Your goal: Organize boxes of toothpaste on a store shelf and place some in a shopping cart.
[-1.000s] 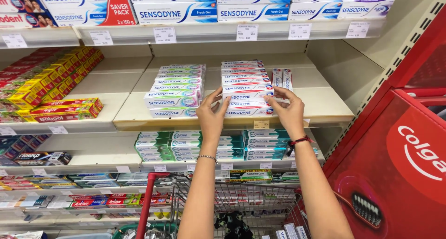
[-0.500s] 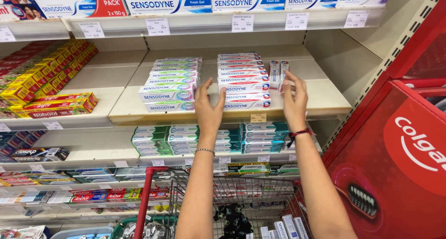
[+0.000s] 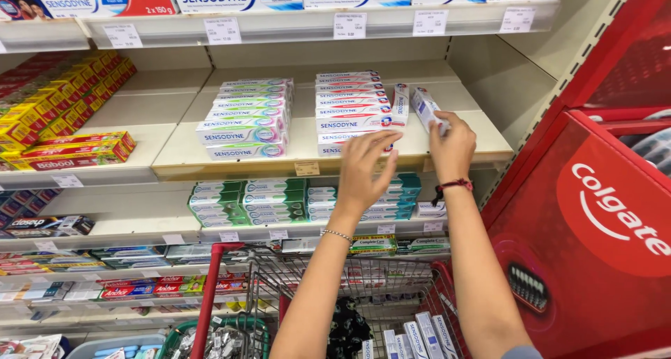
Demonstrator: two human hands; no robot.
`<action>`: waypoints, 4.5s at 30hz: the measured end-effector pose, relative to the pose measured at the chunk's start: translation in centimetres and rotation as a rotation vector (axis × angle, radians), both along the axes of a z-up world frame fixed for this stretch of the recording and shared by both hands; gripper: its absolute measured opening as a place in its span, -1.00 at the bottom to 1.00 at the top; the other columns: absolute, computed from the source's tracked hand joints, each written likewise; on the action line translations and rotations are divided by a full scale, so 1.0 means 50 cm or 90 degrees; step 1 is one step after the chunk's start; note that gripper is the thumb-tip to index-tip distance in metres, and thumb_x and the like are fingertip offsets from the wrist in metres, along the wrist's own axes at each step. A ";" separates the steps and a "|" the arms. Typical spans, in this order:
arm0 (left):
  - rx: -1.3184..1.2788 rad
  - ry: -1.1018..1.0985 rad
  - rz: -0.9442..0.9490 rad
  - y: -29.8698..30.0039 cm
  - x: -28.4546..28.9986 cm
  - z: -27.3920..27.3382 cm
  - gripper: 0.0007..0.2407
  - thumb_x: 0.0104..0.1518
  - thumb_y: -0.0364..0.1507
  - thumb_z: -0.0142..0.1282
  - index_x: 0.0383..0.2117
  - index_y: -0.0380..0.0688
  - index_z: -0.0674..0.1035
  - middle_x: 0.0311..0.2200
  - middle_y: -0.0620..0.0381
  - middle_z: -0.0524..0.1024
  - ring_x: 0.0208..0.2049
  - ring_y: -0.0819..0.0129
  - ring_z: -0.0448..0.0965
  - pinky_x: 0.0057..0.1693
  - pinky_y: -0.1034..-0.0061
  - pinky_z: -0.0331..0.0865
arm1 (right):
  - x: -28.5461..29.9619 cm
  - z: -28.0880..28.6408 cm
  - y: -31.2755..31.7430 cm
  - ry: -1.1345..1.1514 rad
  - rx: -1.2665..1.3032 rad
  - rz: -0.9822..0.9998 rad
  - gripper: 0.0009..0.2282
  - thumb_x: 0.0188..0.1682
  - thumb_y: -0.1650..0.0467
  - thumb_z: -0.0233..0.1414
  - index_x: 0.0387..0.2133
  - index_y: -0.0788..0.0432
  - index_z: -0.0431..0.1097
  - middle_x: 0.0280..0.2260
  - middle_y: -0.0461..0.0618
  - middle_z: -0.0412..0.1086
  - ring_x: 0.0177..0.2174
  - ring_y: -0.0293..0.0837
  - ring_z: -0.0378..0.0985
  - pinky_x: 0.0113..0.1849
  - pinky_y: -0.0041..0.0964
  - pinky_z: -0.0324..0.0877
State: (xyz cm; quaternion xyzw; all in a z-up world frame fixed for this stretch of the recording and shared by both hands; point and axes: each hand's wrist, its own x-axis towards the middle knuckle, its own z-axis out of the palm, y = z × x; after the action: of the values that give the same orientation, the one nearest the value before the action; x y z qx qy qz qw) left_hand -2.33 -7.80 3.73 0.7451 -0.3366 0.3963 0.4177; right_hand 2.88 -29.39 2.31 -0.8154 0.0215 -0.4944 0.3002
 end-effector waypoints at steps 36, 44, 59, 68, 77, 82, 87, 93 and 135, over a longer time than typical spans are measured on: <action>-0.256 0.145 0.111 0.137 0.038 0.018 -0.55 0.08 -0.25 0.33 0.11 -0.12 0.59 -0.16 0.01 0.63 -0.18 0.25 0.63 0.00 0.40 0.44 | -0.059 -0.011 0.119 -0.065 0.204 0.430 -0.77 -0.04 0.48 0.28 -0.12 0.29 0.54 -0.20 0.03 0.57 -0.19 -0.22 0.62 -0.12 -0.38 0.52; -0.247 0.102 0.163 0.122 0.058 -0.034 -0.60 0.16 -0.32 0.30 0.11 -0.18 0.59 -0.02 -0.02 0.55 -0.01 0.17 0.56 0.13 0.32 0.40 | -0.052 -0.014 0.120 -0.038 0.215 0.418 -0.76 -0.05 0.48 0.26 -0.12 0.30 0.52 -0.23 0.02 0.58 -0.21 -0.26 0.63 -0.12 -0.39 0.52; -0.263 0.163 0.140 0.116 0.045 -0.018 -0.62 0.19 -0.31 0.24 0.13 -0.10 0.56 -0.03 0.05 0.53 -0.10 0.27 0.60 0.03 0.40 0.50 | -0.029 -0.014 0.107 0.002 0.231 0.388 -0.77 -0.03 0.42 0.27 -0.18 0.34 0.53 -0.24 0.05 0.59 -0.24 -0.24 0.65 -0.14 -0.38 0.55; -0.275 0.165 0.129 0.128 0.074 -0.035 -0.57 0.29 -0.20 0.07 0.19 -0.18 0.45 0.06 -0.05 0.46 0.03 0.16 0.54 0.16 0.31 0.45 | 0.087 0.002 0.001 0.066 0.248 0.328 -0.68 0.02 0.33 0.12 0.04 0.14 0.39 -0.06 0.10 0.44 -0.27 -0.15 0.56 -0.24 -0.27 0.50; -0.281 0.157 0.135 0.127 0.082 -0.046 -0.56 0.39 -0.15 -0.14 0.24 -0.21 0.35 0.14 -0.12 0.39 0.14 0.10 0.46 0.24 0.25 0.36 | 0.120 0.023 0.000 0.185 -0.084 0.152 -0.63 -0.17 0.25 0.32 -0.12 0.09 0.48 -0.22 0.24 0.45 -0.31 0.09 0.59 -0.22 -0.07 0.51; -0.321 0.160 0.100 0.132 0.094 -0.052 -0.55 0.39 -0.15 -0.13 0.25 -0.22 0.34 0.12 -0.11 0.39 0.15 0.12 0.46 0.26 0.25 0.37 | 0.110 0.002 -0.045 0.145 -0.031 0.049 -0.70 -0.11 0.35 0.26 -0.11 0.15 0.47 -0.24 0.26 0.51 -0.27 0.15 0.62 -0.18 -0.04 0.52; -0.366 0.170 0.099 0.093 0.042 -0.021 -0.53 0.35 -0.16 -0.08 0.30 -0.16 0.31 0.08 -0.06 0.42 0.03 0.23 0.46 0.08 0.37 0.45 | 0.016 0.039 -0.091 0.097 0.399 0.303 -0.75 0.02 0.43 0.08 -0.04 0.19 0.39 -0.14 0.10 0.48 -0.20 -0.03 0.61 -0.35 -0.21 0.60; -0.278 0.206 -0.089 0.033 -0.007 0.046 -0.55 0.35 -0.18 0.00 0.32 -0.04 0.38 0.06 -0.04 0.59 -0.08 0.28 0.67 -0.01 0.44 0.57 | -0.088 0.070 -0.087 -0.022 0.487 0.549 -0.82 0.14 0.47 0.08 -0.04 0.30 0.42 -0.12 0.13 0.47 -0.13 -0.13 0.51 -0.27 -0.23 0.57; -0.361 0.230 -0.071 0.129 0.438 0.062 -0.68 0.18 -0.48 0.19 0.07 -0.25 0.60 0.02 -0.10 0.65 0.05 0.25 0.67 0.17 0.47 0.47 | 0.230 0.154 0.084 -0.061 0.223 0.599 -0.57 0.03 0.60 0.09 0.18 0.40 0.19 0.20 0.26 0.33 0.12 -0.06 0.47 0.09 -0.32 0.43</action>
State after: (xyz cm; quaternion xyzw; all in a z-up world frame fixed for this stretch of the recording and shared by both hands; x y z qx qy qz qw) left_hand 19.57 -1.32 6.83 0.6377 -0.1738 0.3122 0.6824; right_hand 14.37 -25.22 9.99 -0.6507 -0.2795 -0.3312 0.6235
